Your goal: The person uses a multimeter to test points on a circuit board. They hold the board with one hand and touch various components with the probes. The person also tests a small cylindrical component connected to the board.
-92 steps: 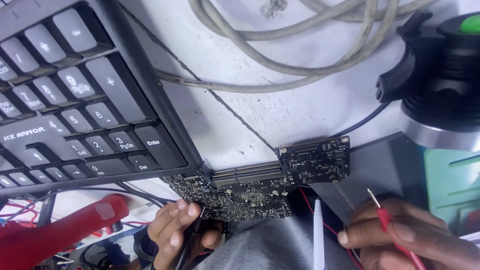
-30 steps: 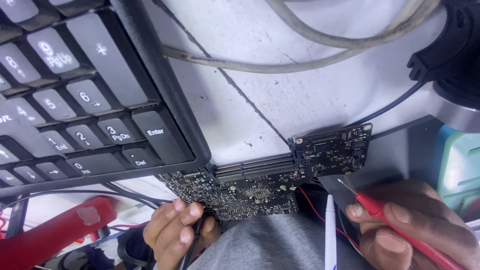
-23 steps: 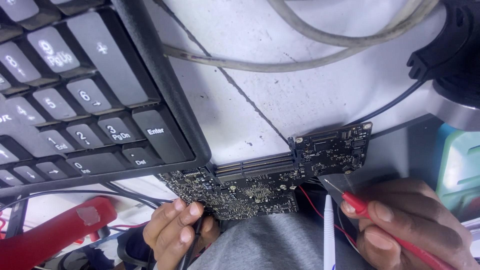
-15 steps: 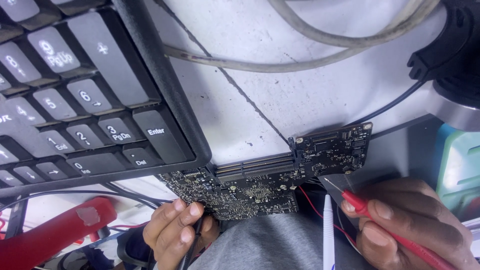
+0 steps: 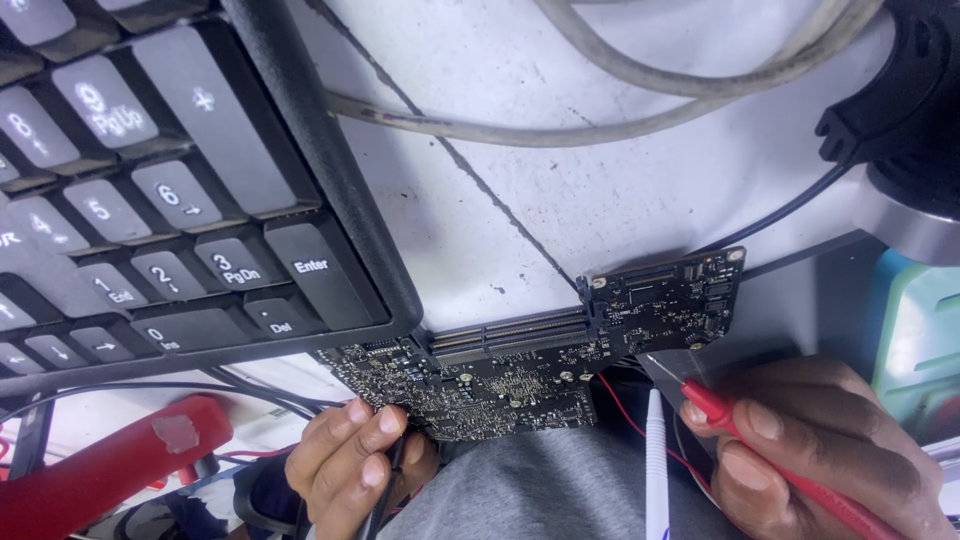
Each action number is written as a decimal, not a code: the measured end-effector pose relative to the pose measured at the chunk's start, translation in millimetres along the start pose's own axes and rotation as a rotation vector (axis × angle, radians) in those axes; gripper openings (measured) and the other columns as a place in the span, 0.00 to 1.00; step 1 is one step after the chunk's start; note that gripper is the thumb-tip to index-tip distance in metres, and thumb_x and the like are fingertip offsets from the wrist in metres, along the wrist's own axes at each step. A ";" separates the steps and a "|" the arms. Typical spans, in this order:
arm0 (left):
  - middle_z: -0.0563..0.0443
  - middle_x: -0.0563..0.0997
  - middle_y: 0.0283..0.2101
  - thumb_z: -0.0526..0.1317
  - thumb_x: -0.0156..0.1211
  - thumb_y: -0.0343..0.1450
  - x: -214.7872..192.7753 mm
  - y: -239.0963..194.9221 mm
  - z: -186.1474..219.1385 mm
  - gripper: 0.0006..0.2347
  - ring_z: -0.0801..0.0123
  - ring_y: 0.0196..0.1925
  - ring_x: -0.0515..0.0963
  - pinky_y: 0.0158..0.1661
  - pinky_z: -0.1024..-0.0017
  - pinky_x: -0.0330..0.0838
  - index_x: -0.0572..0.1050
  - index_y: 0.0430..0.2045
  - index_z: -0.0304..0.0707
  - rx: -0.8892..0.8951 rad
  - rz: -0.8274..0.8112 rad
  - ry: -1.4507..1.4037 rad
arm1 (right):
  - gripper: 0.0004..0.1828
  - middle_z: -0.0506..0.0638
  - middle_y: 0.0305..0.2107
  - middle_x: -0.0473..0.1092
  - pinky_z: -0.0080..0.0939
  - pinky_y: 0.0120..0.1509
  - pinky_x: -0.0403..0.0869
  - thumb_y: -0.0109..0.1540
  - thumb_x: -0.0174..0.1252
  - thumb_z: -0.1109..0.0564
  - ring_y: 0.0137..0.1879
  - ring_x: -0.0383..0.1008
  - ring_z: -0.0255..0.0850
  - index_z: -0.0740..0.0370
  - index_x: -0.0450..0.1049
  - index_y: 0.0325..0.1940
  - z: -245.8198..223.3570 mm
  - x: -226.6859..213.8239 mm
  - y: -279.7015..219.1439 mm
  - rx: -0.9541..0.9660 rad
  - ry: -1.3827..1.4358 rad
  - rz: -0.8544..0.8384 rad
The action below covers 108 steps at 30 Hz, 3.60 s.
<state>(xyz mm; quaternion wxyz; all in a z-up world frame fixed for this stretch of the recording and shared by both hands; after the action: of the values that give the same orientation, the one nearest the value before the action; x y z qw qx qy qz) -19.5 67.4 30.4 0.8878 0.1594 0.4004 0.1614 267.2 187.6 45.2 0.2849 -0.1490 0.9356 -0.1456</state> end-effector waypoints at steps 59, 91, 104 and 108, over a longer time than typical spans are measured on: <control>0.43 0.84 0.33 0.48 0.52 0.78 -10.7 55.0 18.9 0.17 0.59 0.38 0.83 0.40 0.69 0.82 0.77 0.32 0.30 -0.208 0.194 -0.137 | 0.18 0.70 0.32 0.74 0.39 0.33 0.76 0.77 0.42 0.53 0.29 0.75 0.49 0.74 0.67 0.53 -31.0 17.2 -0.7 -0.501 0.230 0.303; 0.41 0.76 0.38 0.45 0.49 0.77 -28.8 -48.1 56.8 0.15 0.60 0.40 0.78 0.42 0.68 0.73 0.74 0.26 0.34 -0.312 0.130 -0.785 | 0.20 0.54 0.48 0.80 0.35 0.48 0.85 0.61 0.59 0.67 0.47 0.84 0.40 0.58 0.78 0.57 -77.1 35.0 -96.1 -0.258 -0.266 -0.353; 0.46 0.74 0.31 0.32 0.51 0.70 6.6 -83.5 -29.4 0.08 0.78 0.20 0.68 0.23 0.74 0.70 0.80 0.27 0.31 -0.618 0.245 -0.856 | 0.15 0.57 0.56 0.64 0.59 0.70 0.65 0.73 0.47 0.54 0.65 0.66 0.60 0.54 0.78 0.55 -19.4 169.3 -75.9 -0.330 0.208 -0.199; 0.52 0.72 0.27 0.25 0.52 0.62 -0.6 -69.8 -22.4 0.11 0.72 0.24 0.73 0.26 0.73 0.71 0.82 0.30 0.36 -0.608 0.215 -0.588 | 0.12 0.57 0.33 0.70 0.48 0.44 0.75 0.72 0.53 0.56 0.35 0.75 0.49 0.63 0.79 0.53 -8.9 177.7 -57.9 -0.407 0.283 0.052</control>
<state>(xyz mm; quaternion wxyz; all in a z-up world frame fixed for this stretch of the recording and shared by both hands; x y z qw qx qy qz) -25.9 8.0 -12.1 0.9487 -0.0293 0.0457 0.3114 132.5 72.1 -14.1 0.1189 -0.1571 0.9798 0.0337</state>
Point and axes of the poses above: each hand's wrist, its own y-axis towards the middle knuckle, its own x-axis out of the palm, z = x × y, the point moved 8 cm from there along y, towards the middle knuckle
